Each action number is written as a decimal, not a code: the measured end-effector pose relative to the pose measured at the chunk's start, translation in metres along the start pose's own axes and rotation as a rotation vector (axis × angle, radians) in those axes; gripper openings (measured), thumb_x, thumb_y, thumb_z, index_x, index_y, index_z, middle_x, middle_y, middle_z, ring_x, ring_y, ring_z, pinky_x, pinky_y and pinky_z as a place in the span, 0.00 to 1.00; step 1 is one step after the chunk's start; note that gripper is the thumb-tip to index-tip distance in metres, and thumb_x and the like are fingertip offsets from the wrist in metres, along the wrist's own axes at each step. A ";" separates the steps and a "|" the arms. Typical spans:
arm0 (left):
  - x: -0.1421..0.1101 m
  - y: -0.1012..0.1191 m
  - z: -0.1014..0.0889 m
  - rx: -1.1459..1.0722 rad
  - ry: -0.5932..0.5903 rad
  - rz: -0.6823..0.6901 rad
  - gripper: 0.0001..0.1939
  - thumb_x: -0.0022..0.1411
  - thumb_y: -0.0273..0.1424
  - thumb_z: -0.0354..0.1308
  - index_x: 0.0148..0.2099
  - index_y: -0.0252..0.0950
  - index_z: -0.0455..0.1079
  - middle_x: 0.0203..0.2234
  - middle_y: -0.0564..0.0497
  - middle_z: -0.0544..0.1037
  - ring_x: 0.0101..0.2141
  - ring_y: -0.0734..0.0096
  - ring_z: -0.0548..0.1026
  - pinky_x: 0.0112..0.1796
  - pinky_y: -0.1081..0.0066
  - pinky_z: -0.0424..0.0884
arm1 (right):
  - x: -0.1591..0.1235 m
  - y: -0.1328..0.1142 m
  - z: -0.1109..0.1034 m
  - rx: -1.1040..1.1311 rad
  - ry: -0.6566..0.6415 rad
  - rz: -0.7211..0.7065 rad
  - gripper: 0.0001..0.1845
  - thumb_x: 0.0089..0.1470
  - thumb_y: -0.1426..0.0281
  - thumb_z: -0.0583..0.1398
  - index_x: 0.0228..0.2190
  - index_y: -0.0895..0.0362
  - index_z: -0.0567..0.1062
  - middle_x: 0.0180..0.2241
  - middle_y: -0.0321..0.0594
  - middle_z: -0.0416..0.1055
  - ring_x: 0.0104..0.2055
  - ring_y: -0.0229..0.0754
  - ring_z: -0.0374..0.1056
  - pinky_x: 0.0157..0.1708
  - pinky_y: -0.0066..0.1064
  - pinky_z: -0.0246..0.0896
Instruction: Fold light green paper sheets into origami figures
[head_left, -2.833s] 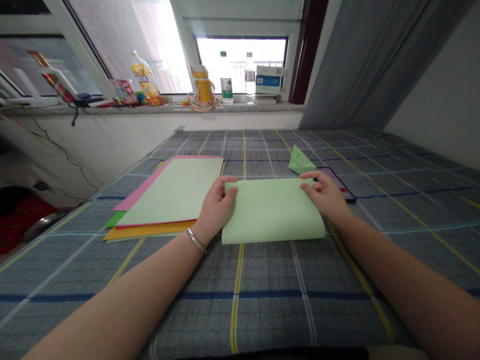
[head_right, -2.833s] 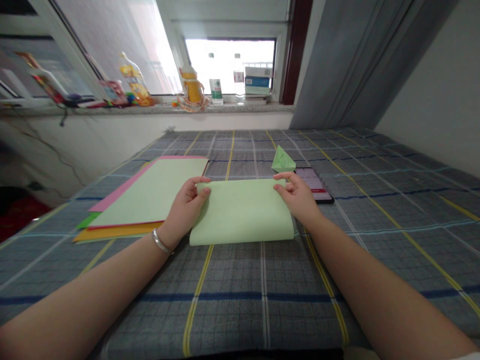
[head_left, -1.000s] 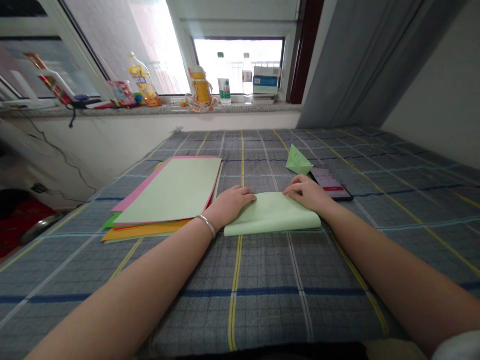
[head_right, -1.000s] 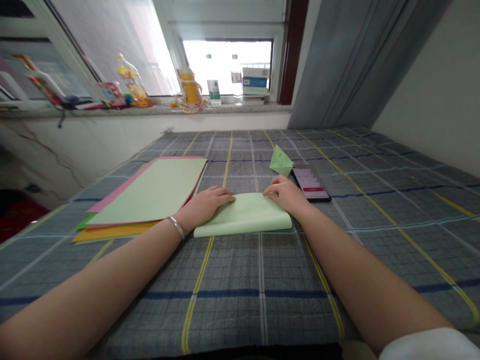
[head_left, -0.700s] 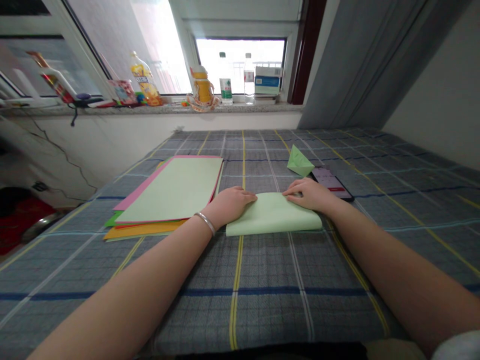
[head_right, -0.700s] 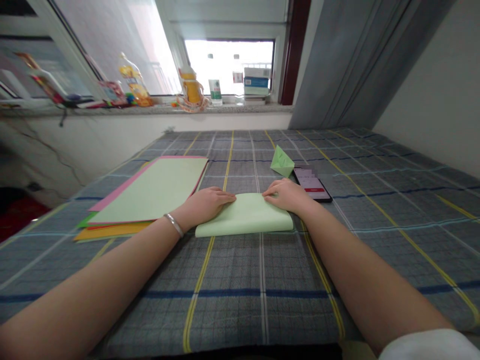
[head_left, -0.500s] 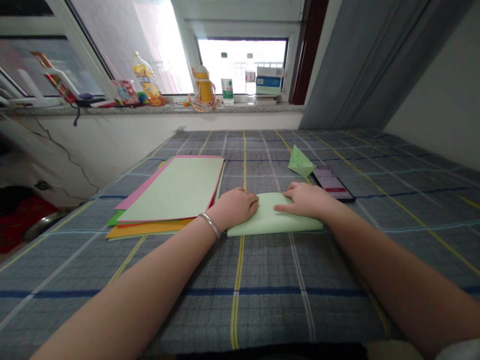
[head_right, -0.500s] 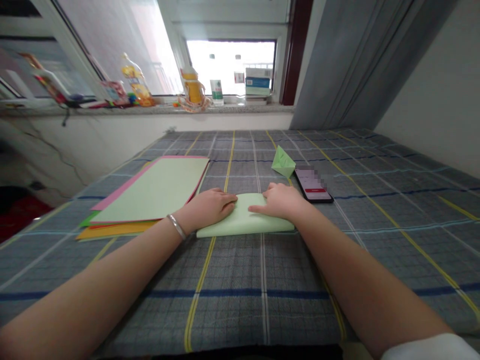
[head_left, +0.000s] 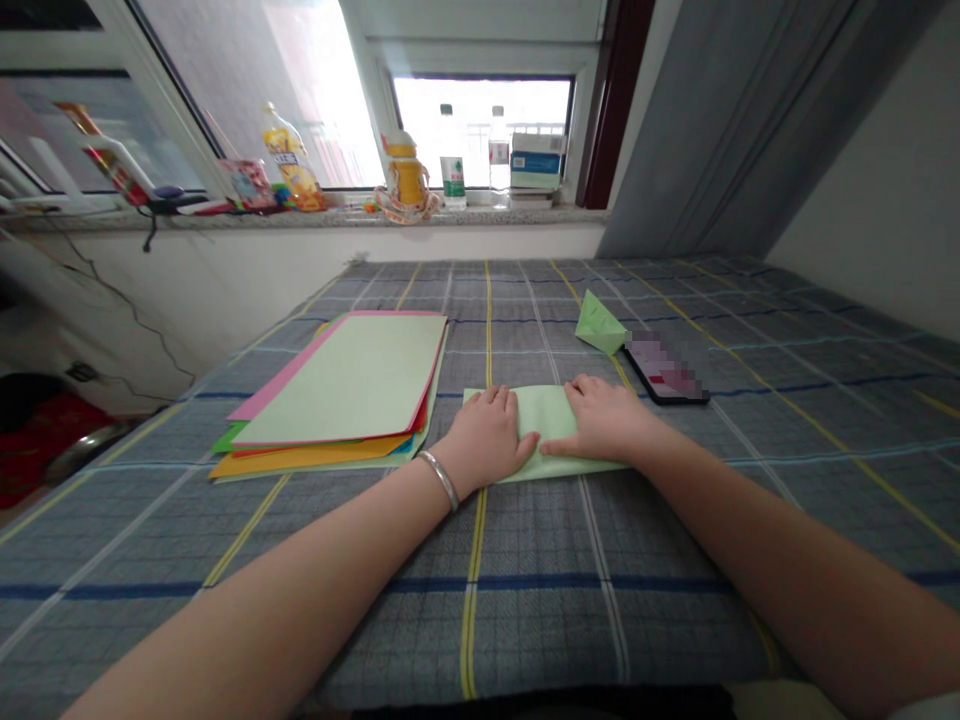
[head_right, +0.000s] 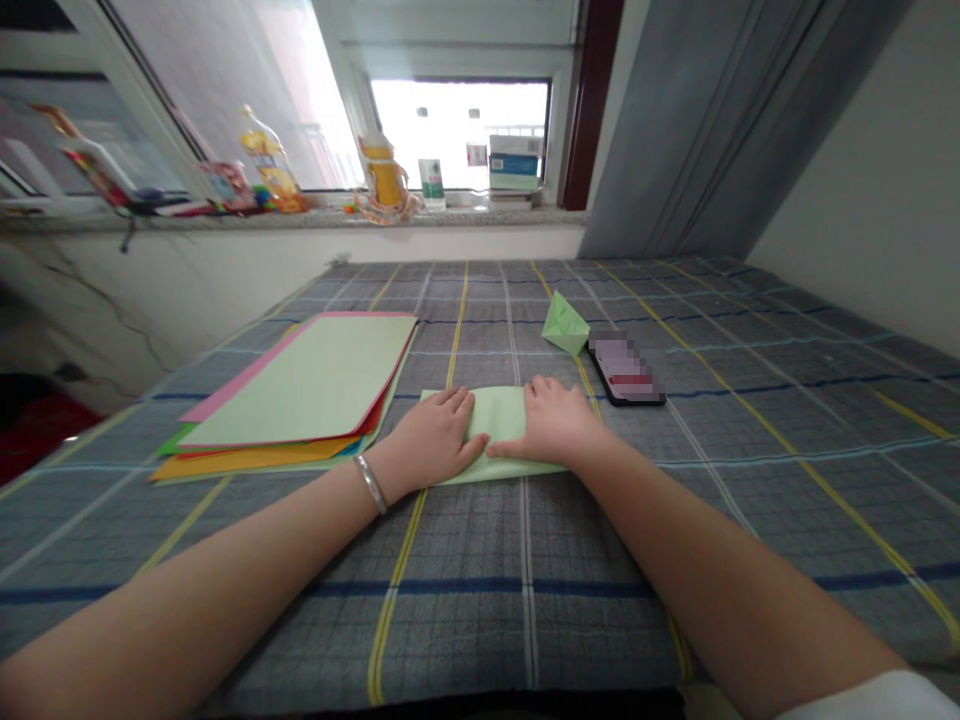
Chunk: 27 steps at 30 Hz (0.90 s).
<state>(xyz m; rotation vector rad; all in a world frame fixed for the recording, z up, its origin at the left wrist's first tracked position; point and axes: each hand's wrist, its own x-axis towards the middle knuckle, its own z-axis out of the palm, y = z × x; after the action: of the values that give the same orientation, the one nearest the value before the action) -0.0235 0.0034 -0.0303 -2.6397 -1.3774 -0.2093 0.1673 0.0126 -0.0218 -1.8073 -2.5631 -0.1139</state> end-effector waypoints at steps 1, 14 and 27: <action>-0.001 0.001 0.001 0.003 -0.004 -0.007 0.31 0.63 0.44 0.46 0.56 0.21 0.62 0.54 0.29 0.68 0.56 0.48 0.65 0.52 0.54 0.62 | -0.001 0.001 0.002 0.003 0.003 -0.005 0.49 0.40 0.35 0.53 0.50 0.61 0.69 0.50 0.60 0.65 0.52 0.62 0.62 0.50 0.52 0.56; -0.010 0.005 0.000 0.005 -0.071 -0.007 0.30 0.66 0.47 0.41 0.66 0.42 0.51 0.60 0.34 0.59 0.59 0.40 0.58 0.53 0.43 0.55 | -0.006 0.004 0.012 0.051 -0.059 0.004 0.62 0.38 0.33 0.51 0.62 0.65 0.55 0.62 0.61 0.52 0.63 0.65 0.47 0.56 0.63 0.44; -0.006 -0.002 0.008 -0.072 -0.108 0.140 0.29 0.70 0.39 0.35 0.67 0.29 0.46 0.65 0.41 0.50 0.65 0.59 0.48 0.61 0.57 0.46 | -0.002 0.011 0.019 0.219 -0.076 -0.376 0.46 0.54 0.47 0.52 0.63 0.65 0.51 0.66 0.53 0.43 0.67 0.51 0.39 0.64 0.43 0.40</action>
<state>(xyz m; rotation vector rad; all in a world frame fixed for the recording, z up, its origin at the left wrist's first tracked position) -0.0284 0.0009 -0.0388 -2.8323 -1.2294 -0.1025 0.1794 0.0156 -0.0397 -1.2690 -2.8064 0.2303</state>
